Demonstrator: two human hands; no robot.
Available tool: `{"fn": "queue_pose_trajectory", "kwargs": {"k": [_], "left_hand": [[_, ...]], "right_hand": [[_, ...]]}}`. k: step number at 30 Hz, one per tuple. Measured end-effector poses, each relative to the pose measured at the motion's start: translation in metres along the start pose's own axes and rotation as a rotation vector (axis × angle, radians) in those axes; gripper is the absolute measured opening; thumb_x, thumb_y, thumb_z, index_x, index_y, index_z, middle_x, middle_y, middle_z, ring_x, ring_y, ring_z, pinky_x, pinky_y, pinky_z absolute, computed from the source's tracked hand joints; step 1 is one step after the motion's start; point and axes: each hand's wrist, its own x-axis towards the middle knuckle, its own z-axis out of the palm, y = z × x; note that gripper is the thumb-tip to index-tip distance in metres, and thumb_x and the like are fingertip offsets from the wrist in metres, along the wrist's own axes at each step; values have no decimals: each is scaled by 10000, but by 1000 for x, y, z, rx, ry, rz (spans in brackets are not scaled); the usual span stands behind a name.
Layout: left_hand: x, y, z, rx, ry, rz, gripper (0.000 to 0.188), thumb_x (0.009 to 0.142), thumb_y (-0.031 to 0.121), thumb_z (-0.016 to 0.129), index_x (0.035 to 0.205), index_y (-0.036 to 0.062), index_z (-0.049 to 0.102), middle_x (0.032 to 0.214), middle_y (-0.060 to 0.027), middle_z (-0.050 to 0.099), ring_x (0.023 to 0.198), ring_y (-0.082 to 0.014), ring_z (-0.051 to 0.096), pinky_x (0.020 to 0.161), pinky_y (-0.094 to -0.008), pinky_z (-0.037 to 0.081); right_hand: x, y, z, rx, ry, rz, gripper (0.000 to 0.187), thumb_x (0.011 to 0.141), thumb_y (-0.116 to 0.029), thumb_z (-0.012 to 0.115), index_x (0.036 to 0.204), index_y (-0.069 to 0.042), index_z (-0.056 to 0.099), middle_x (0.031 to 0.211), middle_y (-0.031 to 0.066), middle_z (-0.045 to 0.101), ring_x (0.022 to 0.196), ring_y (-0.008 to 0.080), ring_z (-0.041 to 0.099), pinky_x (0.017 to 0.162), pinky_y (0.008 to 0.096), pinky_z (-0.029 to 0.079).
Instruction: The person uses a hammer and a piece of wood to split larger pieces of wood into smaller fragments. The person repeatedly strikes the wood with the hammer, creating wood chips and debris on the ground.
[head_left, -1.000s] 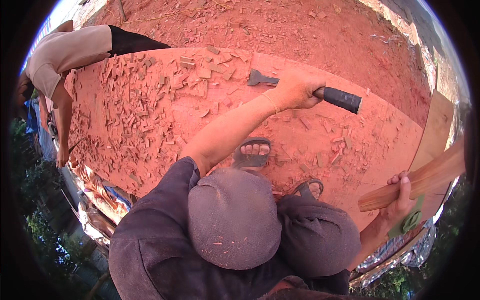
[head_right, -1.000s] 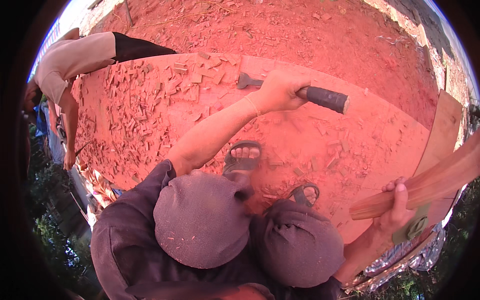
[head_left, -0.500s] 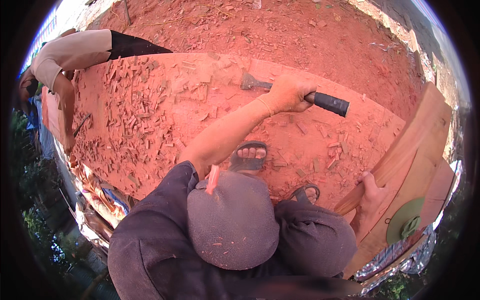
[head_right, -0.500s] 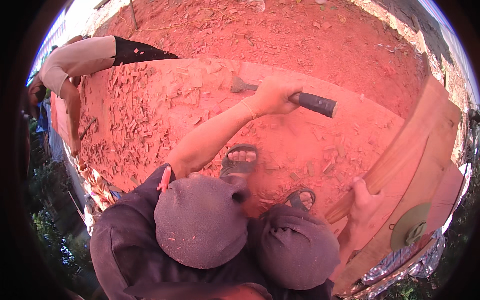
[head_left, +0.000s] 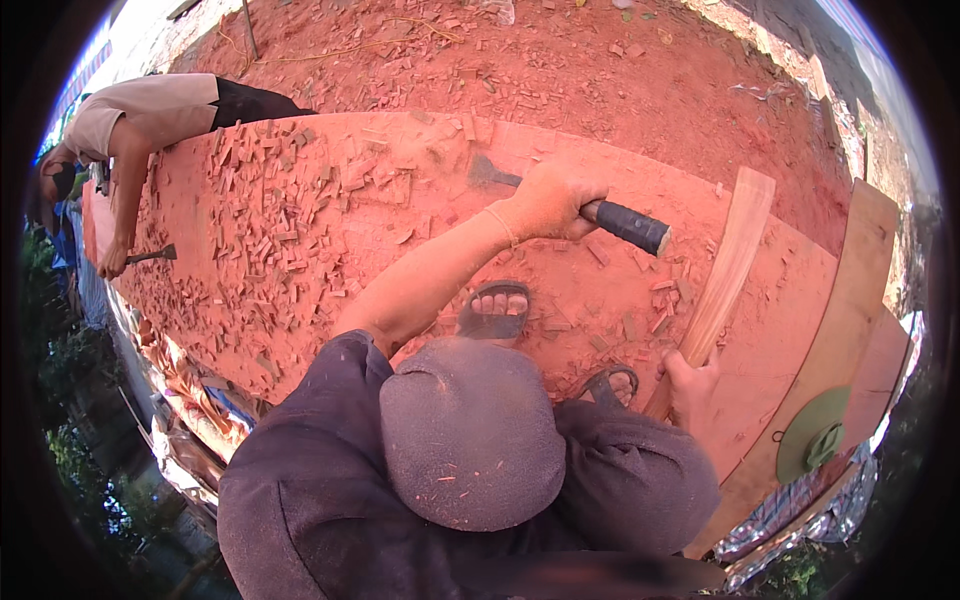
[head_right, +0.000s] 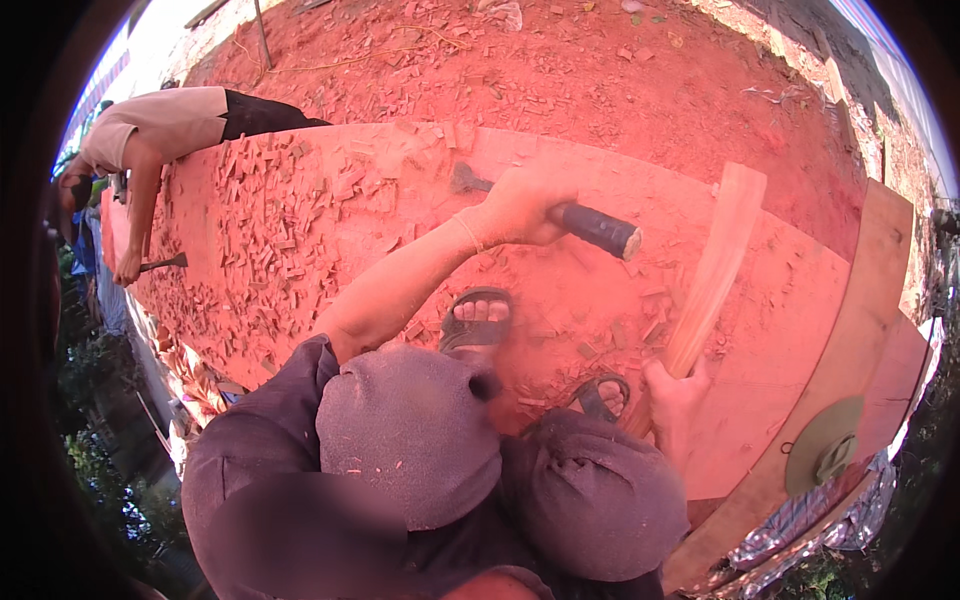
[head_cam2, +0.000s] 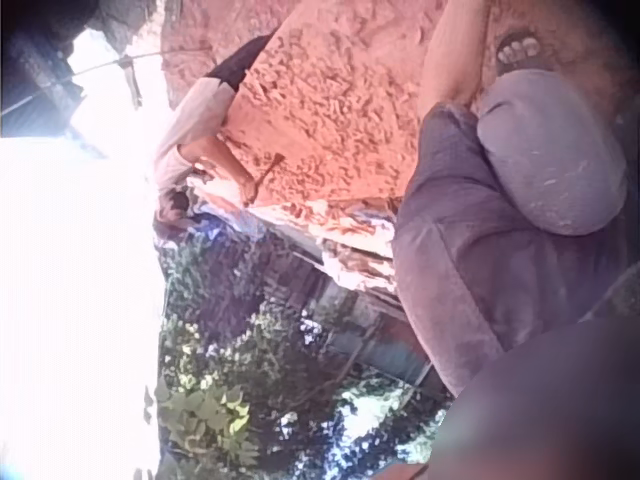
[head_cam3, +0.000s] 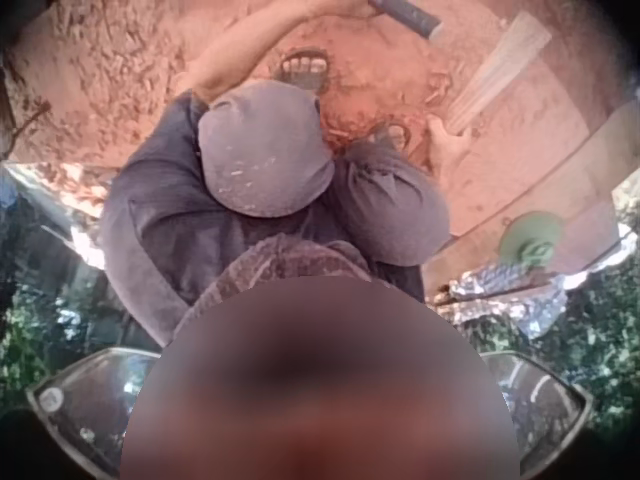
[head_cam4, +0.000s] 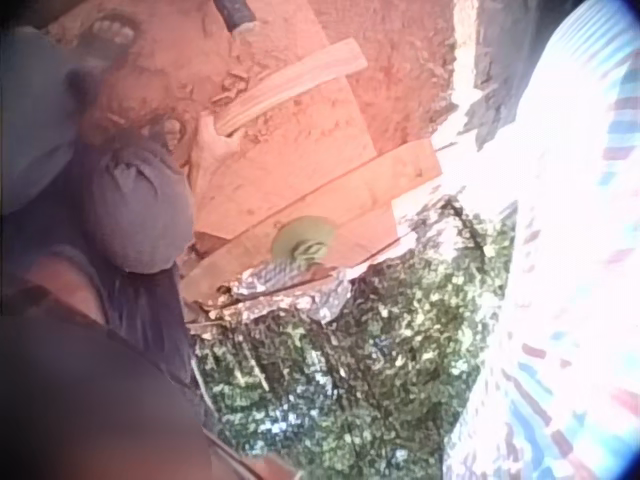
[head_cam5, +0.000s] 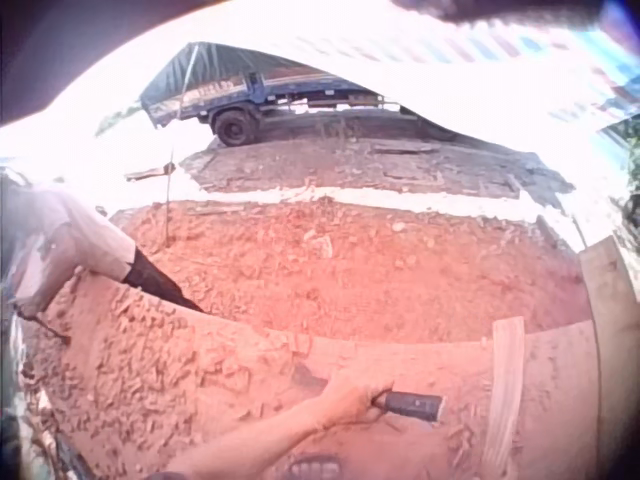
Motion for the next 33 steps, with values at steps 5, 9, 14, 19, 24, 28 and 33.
{"fn": "queue_pose_trajectory", "kwargs": {"k": [5, 9, 14, 19, 24, 28, 33], "left_hand": [[21, 12, 10, -95, -63, 87, 172, 716, 218, 736, 732, 145, 581, 629, -102, 593, 612, -359, 636, 550, -474, 484], [55, -13, 22, -53, -9, -5, 138, 750, 213, 727, 768, 148, 607, 647, -114, 609, 632, -377, 638, 549, -478, 480], [62, -27, 26, -28, 24, -76, 143, 759, 231, 732, 776, 145, 618, 652, -124, 628, 644, -387, 649, 562, -486, 493], [58, -23, 29, -2, 42, -67, 142, 767, 235, 715, 773, 134, 615, 658, -124, 630, 650, -384, 653, 561, -491, 491], [53, -31, 24, 30, -43, -30, 151, 781, 253, 699, 781, 131, 611, 685, -118, 642, 654, -374, 662, 559, -487, 495], [45, -25, 13, -11, -28, -5, 154, 766, 229, 712, 782, 129, 596, 700, -100, 636, 655, -361, 659, 549, -480, 491], [57, -9, 8, -74, 9, 82, 195, 750, 215, 728, 761, 123, 556, 678, -97, 616, 640, -349, 655, 532, -466, 476]], "right_hand": [[-15, -12, -39, 177, 170, 19, 310, 827, -60, 690, 1100, 28, 573, 794, 89, 610, 611, 183, 609, 564, 331, 532], [-11, -30, -69, 207, 285, -130, 302, 858, -74, 662, 1118, 37, 556, 841, 101, 591, 651, 181, 606, 577, 329, 525], [11, -77, -65, 551, 331, -251, 280, 922, -189, 688, 1076, 9, 564, 906, 93, 598, 757, 176, 615, 629, 316, 545], [40, -84, 33, 307, 174, -211, 210, 883, -84, 665, 1026, 40, 575, 798, 76, 611, 644, 159, 605, 581, 330, 528], [34, -46, 21, -45, -31, -22, 272, 808, -85, 713, 1028, 49, 624, 746, 84, 614, 643, 175, 628, 594, 306, 520], [30, -51, -40, 129, 141, -45, 272, 820, -116, 712, 1017, 41, 610, 760, 94, 614, 627, 173, 610, 584, 310, 522], [51, -91, -80, 346, 256, -260, 232, 915, -171, 678, 1026, 16, 596, 906, 82, 598, 793, 174, 601, 687, 308, 529]]}}
